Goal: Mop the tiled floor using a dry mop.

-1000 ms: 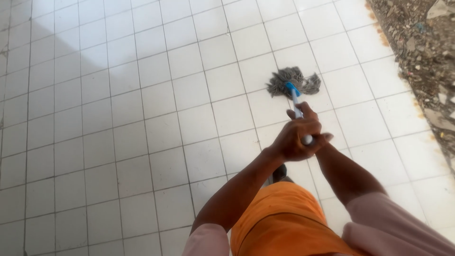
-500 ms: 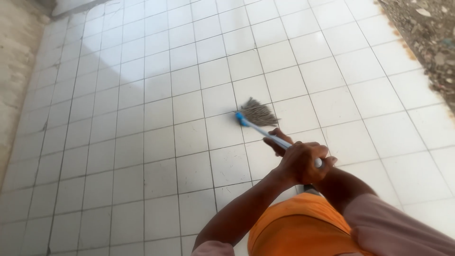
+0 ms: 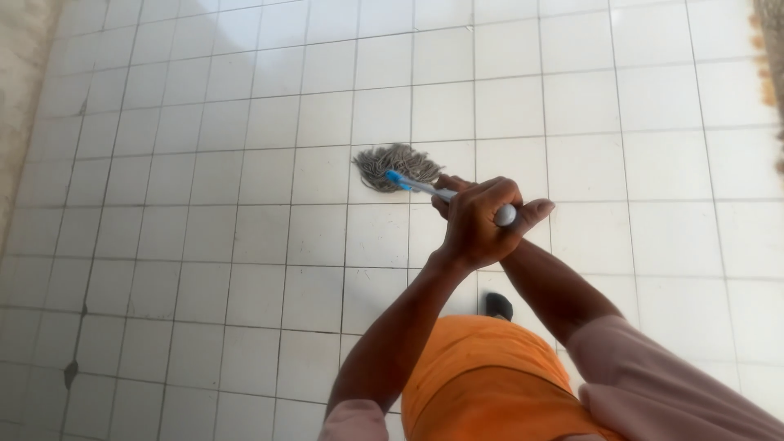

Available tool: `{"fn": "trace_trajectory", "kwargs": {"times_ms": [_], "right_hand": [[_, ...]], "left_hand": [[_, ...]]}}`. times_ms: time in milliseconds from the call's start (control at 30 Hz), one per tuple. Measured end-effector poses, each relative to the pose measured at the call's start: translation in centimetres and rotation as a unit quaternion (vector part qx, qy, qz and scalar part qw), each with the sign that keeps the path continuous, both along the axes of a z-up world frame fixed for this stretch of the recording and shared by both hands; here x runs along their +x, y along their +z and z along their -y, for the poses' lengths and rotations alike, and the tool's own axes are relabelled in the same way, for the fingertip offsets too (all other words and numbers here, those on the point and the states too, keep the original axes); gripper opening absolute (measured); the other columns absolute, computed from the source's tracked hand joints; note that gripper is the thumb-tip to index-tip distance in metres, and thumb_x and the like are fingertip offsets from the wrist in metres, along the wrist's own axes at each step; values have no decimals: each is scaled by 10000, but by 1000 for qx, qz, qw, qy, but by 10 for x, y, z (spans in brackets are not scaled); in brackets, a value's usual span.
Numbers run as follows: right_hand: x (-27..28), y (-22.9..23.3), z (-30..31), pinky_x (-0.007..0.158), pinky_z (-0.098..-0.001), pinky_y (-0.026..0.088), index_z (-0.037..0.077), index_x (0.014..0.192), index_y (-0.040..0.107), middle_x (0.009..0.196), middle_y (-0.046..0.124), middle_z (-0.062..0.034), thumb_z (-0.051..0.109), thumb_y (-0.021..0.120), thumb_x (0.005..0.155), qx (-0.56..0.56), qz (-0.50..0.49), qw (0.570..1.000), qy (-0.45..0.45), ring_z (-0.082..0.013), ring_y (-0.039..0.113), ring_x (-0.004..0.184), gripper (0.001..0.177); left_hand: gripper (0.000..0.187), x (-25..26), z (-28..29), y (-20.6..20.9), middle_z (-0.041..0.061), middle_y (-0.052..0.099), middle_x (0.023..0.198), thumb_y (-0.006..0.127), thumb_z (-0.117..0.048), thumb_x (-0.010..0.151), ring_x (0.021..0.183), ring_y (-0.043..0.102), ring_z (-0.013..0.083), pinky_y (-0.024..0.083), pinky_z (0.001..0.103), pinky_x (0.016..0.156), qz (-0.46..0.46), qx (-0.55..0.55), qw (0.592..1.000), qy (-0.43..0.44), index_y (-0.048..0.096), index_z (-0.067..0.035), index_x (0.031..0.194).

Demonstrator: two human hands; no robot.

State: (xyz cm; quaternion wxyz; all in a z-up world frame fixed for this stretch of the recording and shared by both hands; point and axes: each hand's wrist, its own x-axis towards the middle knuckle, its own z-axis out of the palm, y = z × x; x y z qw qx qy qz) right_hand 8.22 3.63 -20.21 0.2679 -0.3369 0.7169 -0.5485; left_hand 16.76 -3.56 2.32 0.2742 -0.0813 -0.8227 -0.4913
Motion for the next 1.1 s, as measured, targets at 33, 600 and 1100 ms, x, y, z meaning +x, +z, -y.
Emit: {"fn": "trace_trajectory", "kwargs": {"times_ms": [33, 600, 1100], "right_hand": [[-7, 2, -10, 528, -275, 408, 99, 991, 550, 739, 493, -20, 314, 634, 1034, -10, 21, 1000, -11, -120, 449, 621, 235], [-80, 47, -162, 641, -415, 490, 151, 1083, 601, 1010, 622, -55, 239, 653, 921, 230, -79, 928, -281, -254, 610, 816, 192], [46, 27, 61, 612, -339, 555, 67, 848, 615, 859, 670, -49, 273, 641, 968, 97, 36, 948, -300, -161, 642, 763, 240]], "left_hand": [[450, -9, -8, 1, -11, 556, 637, 716, -415, 989, 543, 508, 102, 410, 311, 534, 7, 0, 1000, -9, 479, -135, 729], [480, -80, -85, -44, -25, 455, 633, 694, -390, 1017, 577, 410, 83, 340, 265, 518, 3, 138, 957, -257, 414, -147, 712], [388, 40, 117, -18, -11, 513, 584, 656, -199, 1002, 528, 456, 92, 384, 270, 488, 43, 153, 977, -142, 467, -117, 673]]}}
